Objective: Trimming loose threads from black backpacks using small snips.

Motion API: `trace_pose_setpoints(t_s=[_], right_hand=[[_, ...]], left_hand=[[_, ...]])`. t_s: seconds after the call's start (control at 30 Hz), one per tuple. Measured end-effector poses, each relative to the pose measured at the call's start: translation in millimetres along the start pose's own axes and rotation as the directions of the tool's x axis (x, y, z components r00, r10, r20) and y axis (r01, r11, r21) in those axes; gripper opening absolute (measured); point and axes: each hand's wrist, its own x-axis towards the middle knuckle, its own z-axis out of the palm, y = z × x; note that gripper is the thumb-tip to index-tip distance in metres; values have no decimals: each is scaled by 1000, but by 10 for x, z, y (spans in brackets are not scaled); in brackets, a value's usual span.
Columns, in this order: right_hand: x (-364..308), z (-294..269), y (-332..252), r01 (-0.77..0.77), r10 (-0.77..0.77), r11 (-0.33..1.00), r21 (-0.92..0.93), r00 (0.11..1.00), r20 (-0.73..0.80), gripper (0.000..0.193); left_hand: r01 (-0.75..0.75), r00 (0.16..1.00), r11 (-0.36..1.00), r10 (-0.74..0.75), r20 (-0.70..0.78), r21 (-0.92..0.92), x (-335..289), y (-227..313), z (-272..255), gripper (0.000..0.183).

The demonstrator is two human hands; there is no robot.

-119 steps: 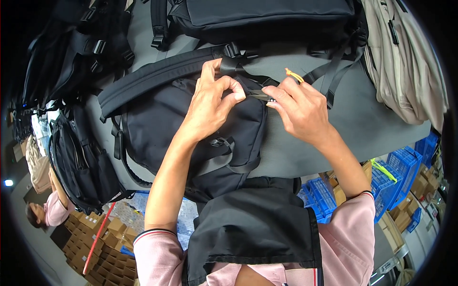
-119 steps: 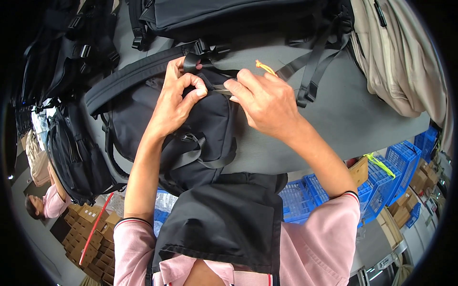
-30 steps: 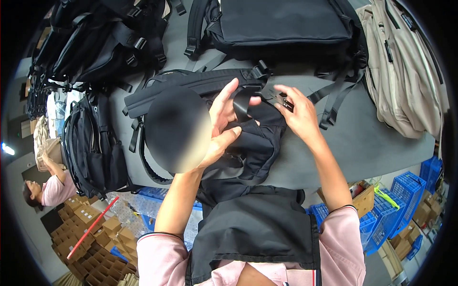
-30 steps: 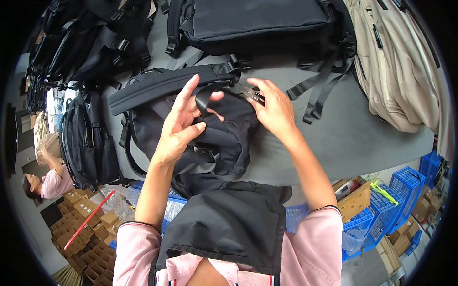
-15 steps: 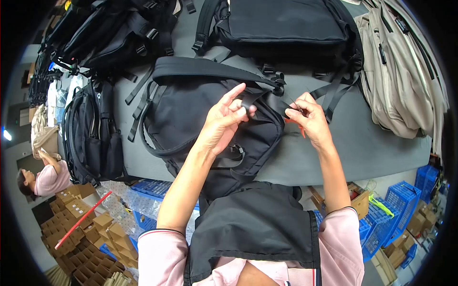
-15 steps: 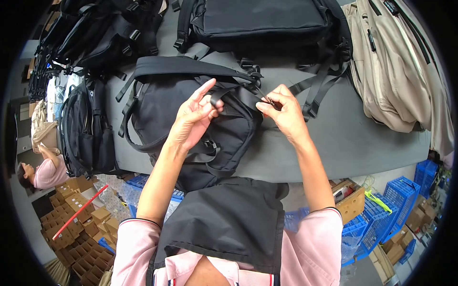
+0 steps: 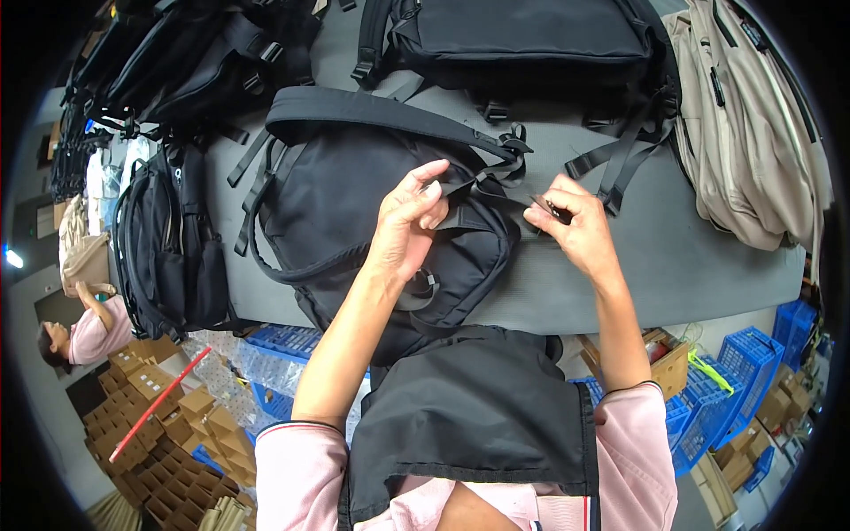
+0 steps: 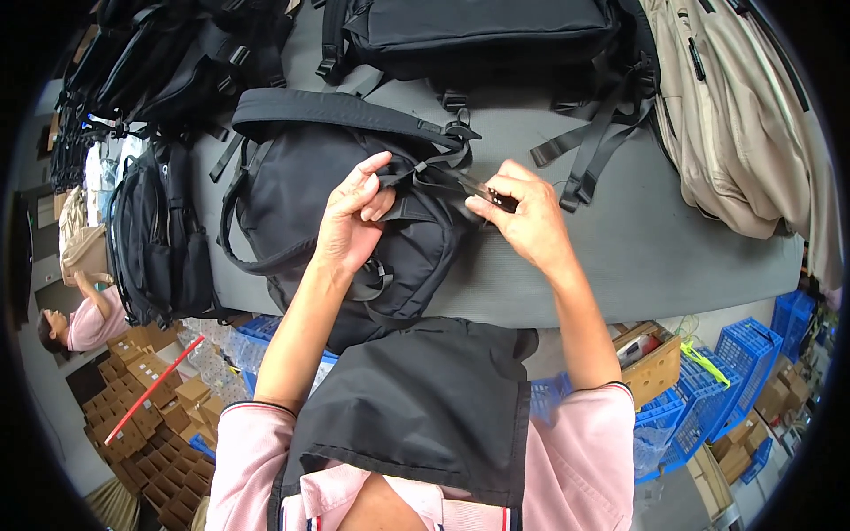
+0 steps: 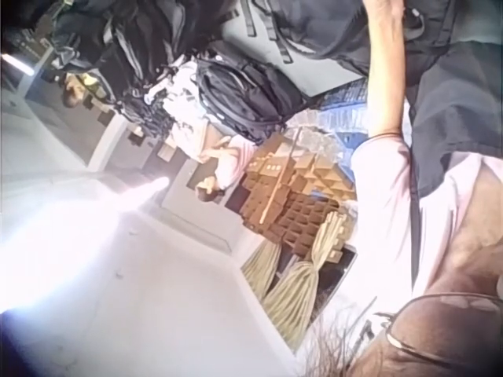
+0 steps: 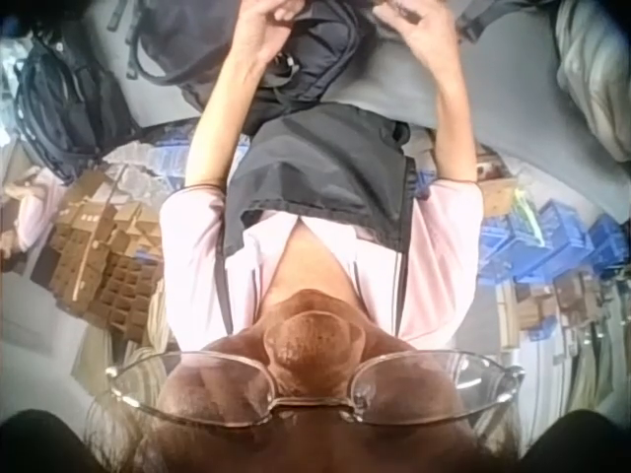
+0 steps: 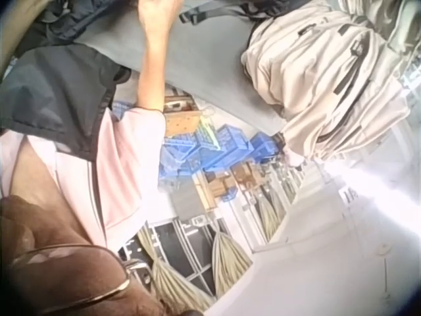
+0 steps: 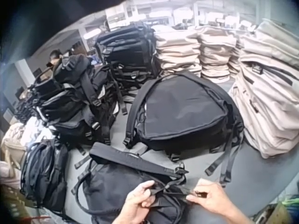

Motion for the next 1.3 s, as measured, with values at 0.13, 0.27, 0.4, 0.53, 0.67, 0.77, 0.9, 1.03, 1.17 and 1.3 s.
trace_pose_setpoints(t_s=[0.13, 0.27, 0.4, 0.53, 0.67, 0.77, 0.9, 1.03, 1.17, 1.3], right_hand=[[-55, 36, -281, -324, 232, 763, 559, 945, 231, 10], [-15, 238, -269, -360, 309, 641, 678, 929, 202, 13], [-43, 344, -337, -300, 319, 645, 702, 941, 109, 14], [-112, 458, -324, -212, 248, 741, 637, 968, 34, 12], [-210, 381, -457, -96, 183, 895, 436, 970, -161, 15], [-321, 216, -437, 71, -40, 992, 105, 962, -271, 21], [-424, 124, -477, 181, -208, 969, -169, 966, -155, 26], [-394, 160, -402, 307, -364, 905, -294, 917, -162, 23], [-413, 211, -342, 342, -400, 905, -254, 888, -229, 23], [-448, 253, -446, 207, -216, 976, -64, 952, -216, 21]], left_hand=[[-111, 957, 839, 235, -172, 532, -108, -30, 209, 40], [-268, 793, 208, 602, 93, 941, -299, -30, 378, 41], [-22, 984, 705, 142, -110, 708, -545, -118, 444, 38], [58, 993, 818, 13, -119, 572, -574, -159, 500, 28], [21, 994, 877, 31, -100, 479, -523, -109, 490, 21], [27, 994, 908, 19, -106, 417, -532, -86, 484, 22], [54, 995, 913, -16, -95, 405, -532, -79, 504, 21], [92, 991, 930, -53, -119, 355, -538, -78, 478, 21], [116, 990, 936, -83, -113, 331, -548, -80, 444, 22], [159, 984, 948, -131, -117, 277, -550, -61, 423, 24]])
